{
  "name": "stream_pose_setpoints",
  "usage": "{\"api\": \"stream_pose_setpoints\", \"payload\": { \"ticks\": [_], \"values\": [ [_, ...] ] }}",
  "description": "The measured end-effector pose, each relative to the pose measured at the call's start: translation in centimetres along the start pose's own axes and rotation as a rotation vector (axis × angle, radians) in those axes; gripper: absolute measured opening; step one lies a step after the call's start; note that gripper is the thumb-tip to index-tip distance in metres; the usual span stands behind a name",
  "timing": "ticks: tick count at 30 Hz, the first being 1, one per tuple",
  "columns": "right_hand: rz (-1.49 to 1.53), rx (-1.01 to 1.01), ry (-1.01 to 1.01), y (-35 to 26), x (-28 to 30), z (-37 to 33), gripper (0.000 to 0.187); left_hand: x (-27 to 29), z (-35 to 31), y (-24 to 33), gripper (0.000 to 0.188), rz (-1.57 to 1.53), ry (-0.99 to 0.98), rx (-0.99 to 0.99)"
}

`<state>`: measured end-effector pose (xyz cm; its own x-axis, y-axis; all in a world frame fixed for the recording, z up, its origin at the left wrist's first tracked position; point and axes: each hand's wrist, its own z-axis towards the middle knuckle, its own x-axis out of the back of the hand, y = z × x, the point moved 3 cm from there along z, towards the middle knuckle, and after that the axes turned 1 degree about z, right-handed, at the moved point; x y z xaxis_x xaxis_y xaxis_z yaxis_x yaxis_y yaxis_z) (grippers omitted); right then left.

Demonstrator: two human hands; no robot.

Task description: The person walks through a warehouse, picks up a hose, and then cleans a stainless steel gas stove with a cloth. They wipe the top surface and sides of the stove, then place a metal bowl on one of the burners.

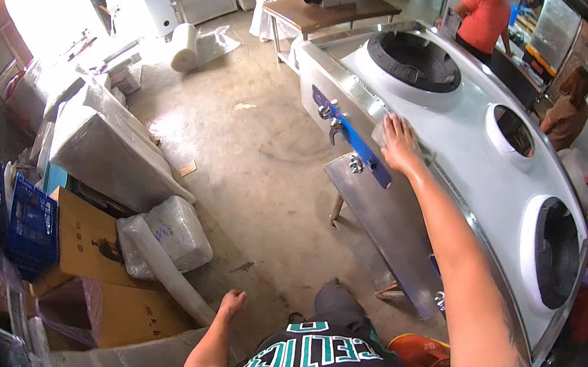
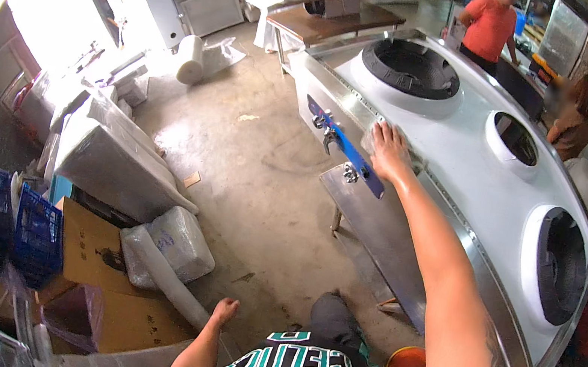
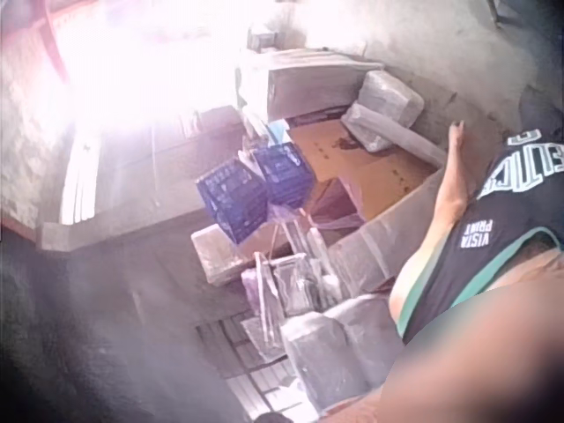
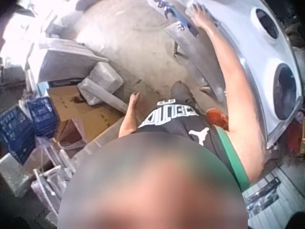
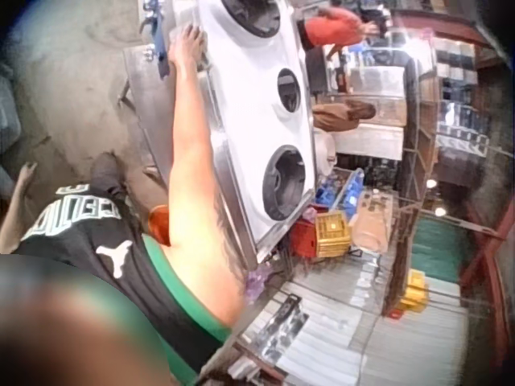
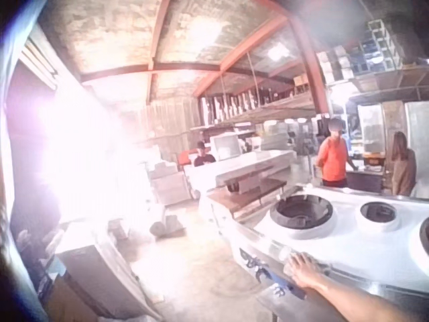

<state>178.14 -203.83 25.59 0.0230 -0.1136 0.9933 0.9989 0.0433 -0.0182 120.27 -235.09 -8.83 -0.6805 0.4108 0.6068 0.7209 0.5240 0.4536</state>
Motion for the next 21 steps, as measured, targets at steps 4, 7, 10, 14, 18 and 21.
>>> {"api": "stream_pose_setpoints", "payload": {
  "ticks": [4,7,10,14,18,21],
  "values": [
    [-0.027,0.058,0.145,-4.0,-2.1,10.9,0.086,3.6,7.8,4.9,0.041,0.113,0.115,-0.190],
    [-0.051,0.103,0.210,-7.2,-4.1,20.3,0.066,5.0,12.3,5.8,0.039,-0.015,0.171,-0.157],
    [-0.035,0.063,0.223,-10.8,-5.1,29.4,0.064,6.8,15.9,6.8,0.048,0.121,0.024,-0.042],
    [-0.017,0.043,0.189,-14.6,-6.1,39.4,0.068,9.1,16.7,7.5,0.050,0.037,-0.159,0.313],
    [-0.011,0.049,0.351,-17.0,-8.1,45.6,0.063,11.4,19.0,10.8,0.044,-0.500,-0.114,0.449],
    [0.293,0.074,0.252,-18.1,-9.0,49.5,0.052,15.4,23.9,15.6,0.044,-0.048,-0.081,0.098]
  ]
}}
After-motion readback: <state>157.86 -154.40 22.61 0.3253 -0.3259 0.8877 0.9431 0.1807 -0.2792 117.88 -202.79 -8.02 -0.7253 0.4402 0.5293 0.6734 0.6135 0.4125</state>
